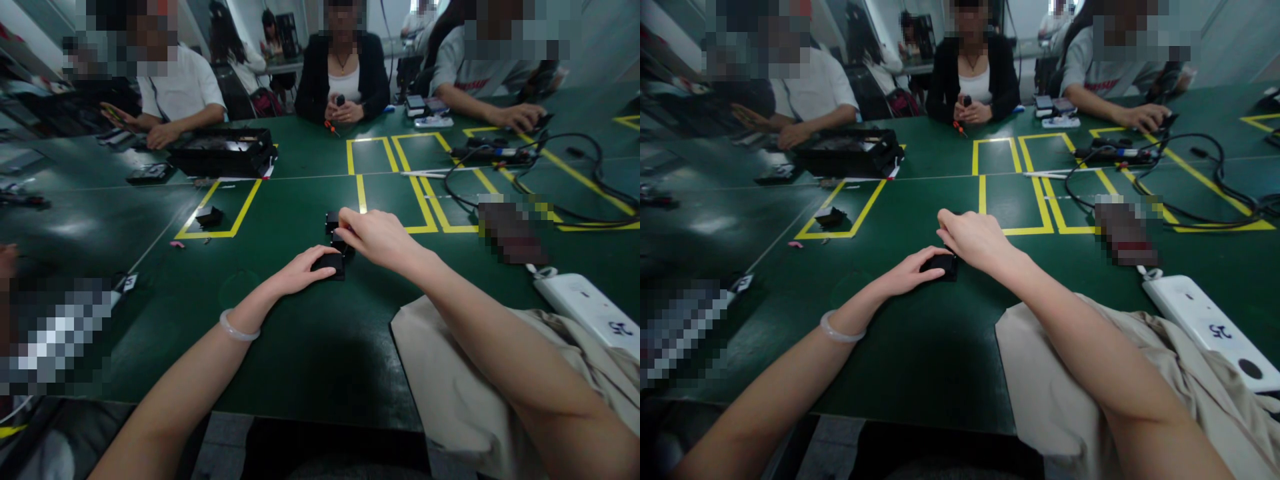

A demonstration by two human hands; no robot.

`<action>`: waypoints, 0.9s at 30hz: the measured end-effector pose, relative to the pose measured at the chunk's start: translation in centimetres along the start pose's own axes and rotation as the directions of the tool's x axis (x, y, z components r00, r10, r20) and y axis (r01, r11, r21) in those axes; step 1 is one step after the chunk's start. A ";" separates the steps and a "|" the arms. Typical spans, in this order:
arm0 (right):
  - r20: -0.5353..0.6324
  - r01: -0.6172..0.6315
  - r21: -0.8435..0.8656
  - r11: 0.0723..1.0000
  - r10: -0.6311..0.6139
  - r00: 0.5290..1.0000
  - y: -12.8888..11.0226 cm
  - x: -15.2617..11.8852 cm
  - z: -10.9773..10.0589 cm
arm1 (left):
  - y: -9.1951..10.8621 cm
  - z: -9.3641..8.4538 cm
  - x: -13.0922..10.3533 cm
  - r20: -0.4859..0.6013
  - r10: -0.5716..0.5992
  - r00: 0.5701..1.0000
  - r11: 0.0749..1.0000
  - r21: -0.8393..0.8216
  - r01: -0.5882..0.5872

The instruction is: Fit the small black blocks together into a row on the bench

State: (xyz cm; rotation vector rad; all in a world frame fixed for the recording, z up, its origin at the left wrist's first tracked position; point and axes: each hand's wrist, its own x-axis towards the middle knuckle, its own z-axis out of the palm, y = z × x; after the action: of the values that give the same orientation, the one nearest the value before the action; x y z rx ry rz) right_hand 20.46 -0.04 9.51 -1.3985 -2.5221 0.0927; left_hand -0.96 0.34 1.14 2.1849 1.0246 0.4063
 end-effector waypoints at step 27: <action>-0.016 -0.003 0.007 1.000 0.003 1.000 0.0 0.0 0.3 | 0.4 0.0 0.0 0.002 -0.007 1.000 1.000 -0.006 0.007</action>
State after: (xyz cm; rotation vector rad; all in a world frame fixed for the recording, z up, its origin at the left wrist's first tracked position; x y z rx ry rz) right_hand 20.43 -0.03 9.23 -1.3943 -2.5048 0.0911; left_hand -0.74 0.13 1.40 2.1752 1.0282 0.4041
